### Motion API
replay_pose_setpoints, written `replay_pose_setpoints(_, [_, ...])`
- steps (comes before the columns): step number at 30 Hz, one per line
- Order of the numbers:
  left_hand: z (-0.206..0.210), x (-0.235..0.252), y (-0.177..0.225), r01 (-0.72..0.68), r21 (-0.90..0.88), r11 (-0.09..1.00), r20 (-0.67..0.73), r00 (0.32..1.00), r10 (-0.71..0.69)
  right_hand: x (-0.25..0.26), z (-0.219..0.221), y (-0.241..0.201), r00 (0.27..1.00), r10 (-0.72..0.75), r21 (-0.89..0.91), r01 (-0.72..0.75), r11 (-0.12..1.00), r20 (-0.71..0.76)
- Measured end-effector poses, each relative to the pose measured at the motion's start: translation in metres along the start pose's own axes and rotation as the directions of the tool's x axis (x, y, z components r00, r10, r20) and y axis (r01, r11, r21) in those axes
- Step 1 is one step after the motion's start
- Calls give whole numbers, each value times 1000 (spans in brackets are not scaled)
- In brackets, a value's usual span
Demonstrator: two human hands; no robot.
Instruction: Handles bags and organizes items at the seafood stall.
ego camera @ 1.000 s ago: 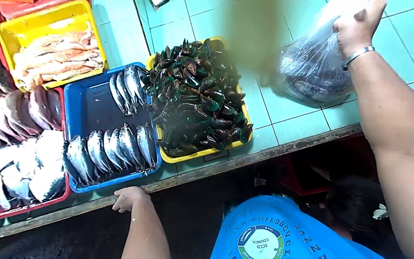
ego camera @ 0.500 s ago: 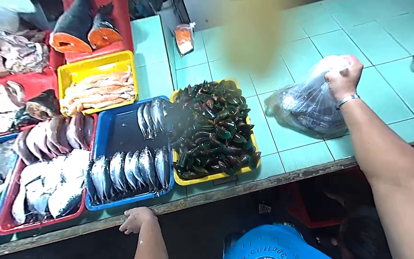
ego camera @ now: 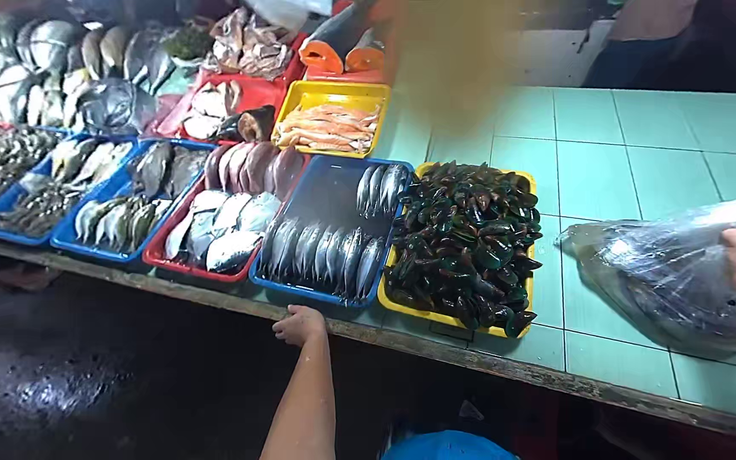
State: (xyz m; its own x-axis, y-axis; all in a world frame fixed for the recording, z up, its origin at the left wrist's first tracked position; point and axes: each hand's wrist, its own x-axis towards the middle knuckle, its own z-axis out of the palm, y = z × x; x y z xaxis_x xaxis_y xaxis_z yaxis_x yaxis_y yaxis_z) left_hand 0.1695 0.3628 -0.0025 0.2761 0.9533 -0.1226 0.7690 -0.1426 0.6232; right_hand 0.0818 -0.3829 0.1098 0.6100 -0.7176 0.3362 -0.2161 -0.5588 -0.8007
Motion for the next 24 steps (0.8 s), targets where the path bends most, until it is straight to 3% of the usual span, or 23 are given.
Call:
replay_pose_setpoints(3, [2, -1, 1, 13, 8, 1000, -3, 1000, -13, 3, 3, 1, 1000, -12, -17, 12, 1000, 9])
replay_pose_setpoints(8, [10, 10, -7, -3, 20, 1000, -3, 1000, 3, -11, 8, -35, 995, -102, 1, 102, 995, -10])
replay_pose_setpoints(20, [4, 10, -3, 3, -1, 1000, 3, 1000, -3, -11, 8, -27, 984, -180, -72, 179, 981, -13])
replay_pose_setpoints(24, [-1, 3, 3, 6, 16, 1000, 18, 1000, -7, -1, 1, 1, 981, -193, -68, 195, 978, 36])
